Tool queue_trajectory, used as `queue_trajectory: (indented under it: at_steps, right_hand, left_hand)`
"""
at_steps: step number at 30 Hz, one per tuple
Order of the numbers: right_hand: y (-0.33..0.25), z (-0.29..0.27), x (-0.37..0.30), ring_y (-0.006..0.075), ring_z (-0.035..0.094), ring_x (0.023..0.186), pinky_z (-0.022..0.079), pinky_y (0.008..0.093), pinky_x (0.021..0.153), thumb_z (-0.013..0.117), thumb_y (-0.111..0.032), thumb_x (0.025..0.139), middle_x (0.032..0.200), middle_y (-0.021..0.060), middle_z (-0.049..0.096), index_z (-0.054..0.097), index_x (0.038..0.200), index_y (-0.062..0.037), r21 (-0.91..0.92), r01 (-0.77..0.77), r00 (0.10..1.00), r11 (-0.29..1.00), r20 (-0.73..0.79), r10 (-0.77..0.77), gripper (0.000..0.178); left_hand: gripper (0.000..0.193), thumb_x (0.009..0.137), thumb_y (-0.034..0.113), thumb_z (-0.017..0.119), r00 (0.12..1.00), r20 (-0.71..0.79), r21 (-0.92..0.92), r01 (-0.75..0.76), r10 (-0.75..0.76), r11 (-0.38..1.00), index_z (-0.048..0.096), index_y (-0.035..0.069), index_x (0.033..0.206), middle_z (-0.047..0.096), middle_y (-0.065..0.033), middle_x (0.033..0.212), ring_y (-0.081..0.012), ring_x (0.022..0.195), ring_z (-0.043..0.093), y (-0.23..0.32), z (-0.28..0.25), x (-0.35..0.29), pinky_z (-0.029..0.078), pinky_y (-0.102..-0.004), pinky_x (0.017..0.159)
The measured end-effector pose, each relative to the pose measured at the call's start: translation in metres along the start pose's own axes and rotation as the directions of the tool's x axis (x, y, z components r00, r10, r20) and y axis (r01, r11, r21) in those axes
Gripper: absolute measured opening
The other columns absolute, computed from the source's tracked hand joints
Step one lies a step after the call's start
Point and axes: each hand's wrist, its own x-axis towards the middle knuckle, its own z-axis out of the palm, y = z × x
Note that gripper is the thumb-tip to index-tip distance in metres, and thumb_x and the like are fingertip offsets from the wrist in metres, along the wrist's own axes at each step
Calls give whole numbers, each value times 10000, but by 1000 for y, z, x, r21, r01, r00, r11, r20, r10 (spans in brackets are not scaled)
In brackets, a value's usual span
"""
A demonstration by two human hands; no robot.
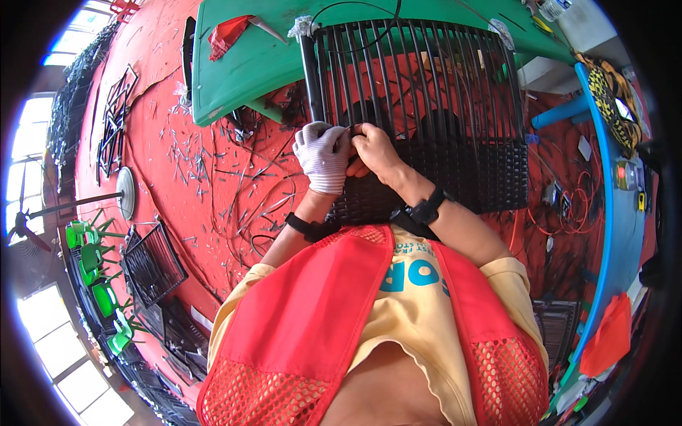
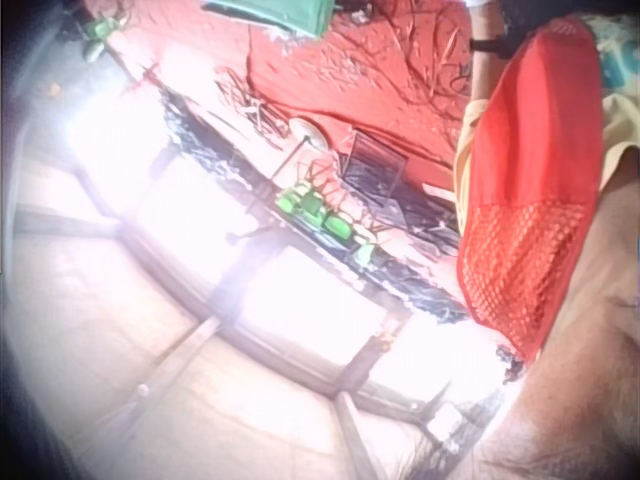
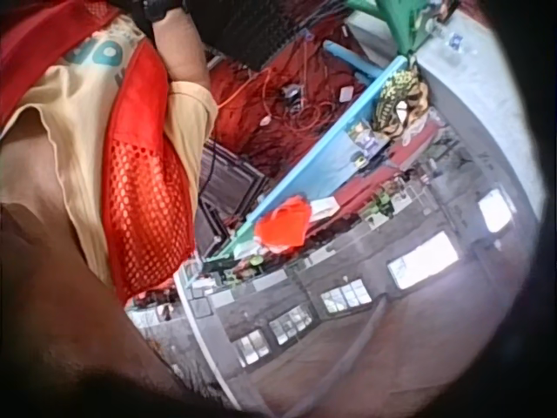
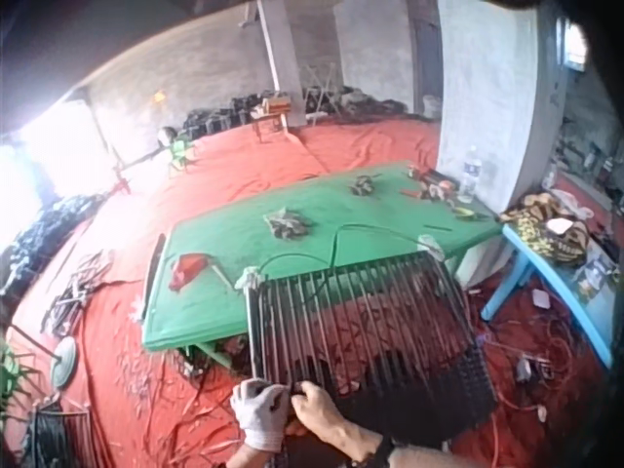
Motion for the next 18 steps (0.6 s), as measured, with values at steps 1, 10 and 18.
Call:
queue_trajectory:
  at_steps: [1,10,18]
  right_hand:
    - [3,1,-1,208,666,556,529,277,417,395,-128,939,811,134,666,502,1172,24,9,22,999,1000,-33,-22,299]
    - [8,-18,7,150,652,578,531,268,471,424,-145,918,826,116,703,582,1090,-76,357,-106,994,928,38,99,243]
    - [5,-25,9,151,648,577,542,287,488,408,-117,945,826,94,684,562,1196,-64,435,-179,983,882,116,142,299]
  left_hand:
    - [62,684,176,732,1000,18,23,-9,9,1000,711,163,740,582,-28,867,-253,869,538,1,-1,2,431,-393,740]
    - [53,672,193,718,979,203,82,16,-32,997,706,168,718,602,-11,969,-273,970,534,-4,-2,24,437,-409,791]
    - [103,661,174,736,892,435,74,-174,125,982,732,162,763,560,-26,1246,-318,1239,423,-12,-6,28,371,-456,963]
